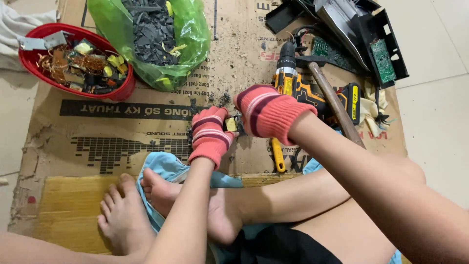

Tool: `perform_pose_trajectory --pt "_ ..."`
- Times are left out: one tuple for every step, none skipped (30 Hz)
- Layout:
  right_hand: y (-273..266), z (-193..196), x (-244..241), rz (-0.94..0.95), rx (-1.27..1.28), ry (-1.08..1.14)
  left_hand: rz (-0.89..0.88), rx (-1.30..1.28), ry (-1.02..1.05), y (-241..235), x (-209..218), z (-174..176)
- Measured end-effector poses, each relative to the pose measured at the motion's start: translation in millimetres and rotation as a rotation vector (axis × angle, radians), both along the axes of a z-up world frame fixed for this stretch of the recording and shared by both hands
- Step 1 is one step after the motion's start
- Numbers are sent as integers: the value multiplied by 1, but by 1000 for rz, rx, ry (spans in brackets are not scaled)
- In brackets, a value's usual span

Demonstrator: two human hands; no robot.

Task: The person sits on a cardboard sheet and uses a hammer and a screwdriver to dismantle a small electronic component. They strike the object with the hammer and pry at it with the screwdriver, separating parts and placing them into a red bowl.

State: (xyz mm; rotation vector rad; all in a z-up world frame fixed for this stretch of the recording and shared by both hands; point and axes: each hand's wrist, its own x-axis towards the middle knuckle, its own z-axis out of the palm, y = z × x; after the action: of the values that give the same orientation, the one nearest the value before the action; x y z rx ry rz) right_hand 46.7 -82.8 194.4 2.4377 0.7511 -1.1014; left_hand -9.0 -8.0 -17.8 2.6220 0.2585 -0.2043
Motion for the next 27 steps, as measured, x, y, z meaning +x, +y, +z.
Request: perform_pose_trajectory --pt "-1 -3 0 7 -3 3 7 -3 3 0 -1 -1" --pt "-1 -6 0 3 -1 -5 4 9 -41 -1 -2 -2" --pt "0 -8 1 1 2 -12 3 22 -85 1 -3 -2" --pt "-1 -11 2 9 0 -7 11 19 -80 0 -3 -4" --pt "0 -13 4 1 8 -26 8 14 -63 1 -2 -5" --pt "0 -14 7 -6 15 -44 5 9 -47 2 0 -5" --pt "-2 -17 9 -2 14 -44 9 7 -46 3 2 -7" --pt "-4 -20 11 -13 21 -61 -8 12 -27 4 4 -8" --pt "-8 -23 14 -28 24 -74 -28 13 -4 3 6 -10" --pt "-16 -26 18 -27 18 -71 -28 7 -1 4 3 -6" --pt "-26 -27 23 -175 115 -46 -27 -1 15 4 3 -2" --pt "-36 -29 28 -323 213 -22 -26 -10 30 3 3 2" --pt "-46 -32 21 -332 209 -17 -34 -13 37 3 2 5" --pt "-56 -34 14 -490 342 -8 -32 -16 41 3 2 7" --pt "-64 -35 10 -647 478 -6 -29 -16 41 4 4 11" --pt "-72 -49 4 -655 477 -7 -36 -17 42 4 3 9" --pt "-80 -64 -2 -580 523 -78 -30 -29 57 5 4 9" --pt "-89 -78 -8 -505 566 -150 -24 -40 71 5 6 8" --pt "-94 -88 -15 -513 572 -150 -32 -33 72 4 7 10" --pt "-97 -99 -22 -342 495 -269 -37 -29 75 3 6 11" --pt "-97 -109 -27 -156 417 -384 -28 -27 76 5 6 13" --pt "-93 -109 -30 -150 423 -384 -22 -22 73 7 7 10" --pt "-91 -110 -35 -84 386 -429 -34 -15 95 6 9 6" --pt "-90 -110 -40 -19 347 -474 -47 -8 116 5 11 2" --pt "-89 -105 -41 -24 350 -471 -50 -4 120 5 11 4" --pt "-87 -101 -42 -54 331 -480 -56 -11 117 5 11 6" --pt "-85 -96 -43 -73 311 -489 -52 -22 113 6 10 8"
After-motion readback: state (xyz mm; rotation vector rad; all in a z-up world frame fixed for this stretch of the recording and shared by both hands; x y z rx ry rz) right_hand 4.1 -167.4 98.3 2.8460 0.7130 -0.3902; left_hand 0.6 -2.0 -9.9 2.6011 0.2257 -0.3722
